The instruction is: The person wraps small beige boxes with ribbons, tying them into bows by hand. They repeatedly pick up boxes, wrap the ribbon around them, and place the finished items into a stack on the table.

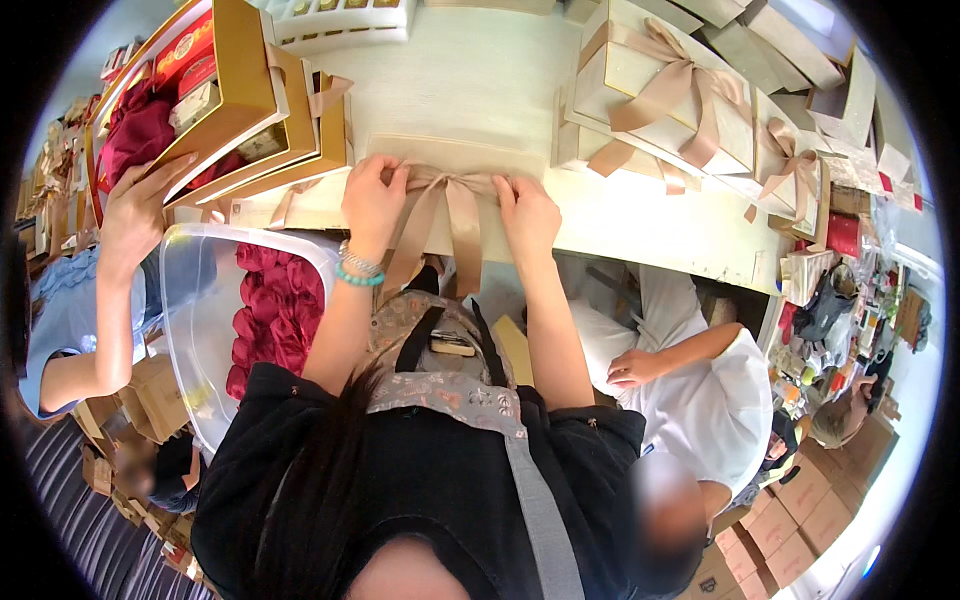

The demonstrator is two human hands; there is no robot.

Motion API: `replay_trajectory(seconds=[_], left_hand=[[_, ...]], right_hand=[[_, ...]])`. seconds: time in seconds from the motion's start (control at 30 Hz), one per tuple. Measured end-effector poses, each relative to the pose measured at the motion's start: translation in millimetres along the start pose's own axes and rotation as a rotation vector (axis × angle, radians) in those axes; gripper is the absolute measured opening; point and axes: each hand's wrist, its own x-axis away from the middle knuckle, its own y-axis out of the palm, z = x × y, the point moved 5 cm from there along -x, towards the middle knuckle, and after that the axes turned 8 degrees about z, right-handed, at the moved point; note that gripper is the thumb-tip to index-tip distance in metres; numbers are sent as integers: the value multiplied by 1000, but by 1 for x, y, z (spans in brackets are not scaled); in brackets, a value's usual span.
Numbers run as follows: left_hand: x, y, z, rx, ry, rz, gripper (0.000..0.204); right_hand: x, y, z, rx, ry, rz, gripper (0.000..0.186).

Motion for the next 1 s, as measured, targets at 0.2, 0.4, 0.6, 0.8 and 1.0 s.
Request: replay_trajectory(seconds=[0.2, 0.4, 0.6, 0.8, 1.0], left_hand=[[-26, 10, -5, 141, -246, -504, 24], [-14, 53, -38, 1026, -790, -569, 33], [-18, 28, -49, 780, -769, -603, 43], [-39, 31, -6, 160, -100, -726, 40], [-22, 32, -29, 647, -351, -533, 16]], right_hand=[[3, 2, -10, 56, -2, 84, 26], [2, 4, -2, -16, 12, 125, 24], [3, 6, 7, -118, 120, 103, 22], [1, 4, 3, -168, 171, 81, 24], [3, 7, 6, -273, 292, 83, 26]])
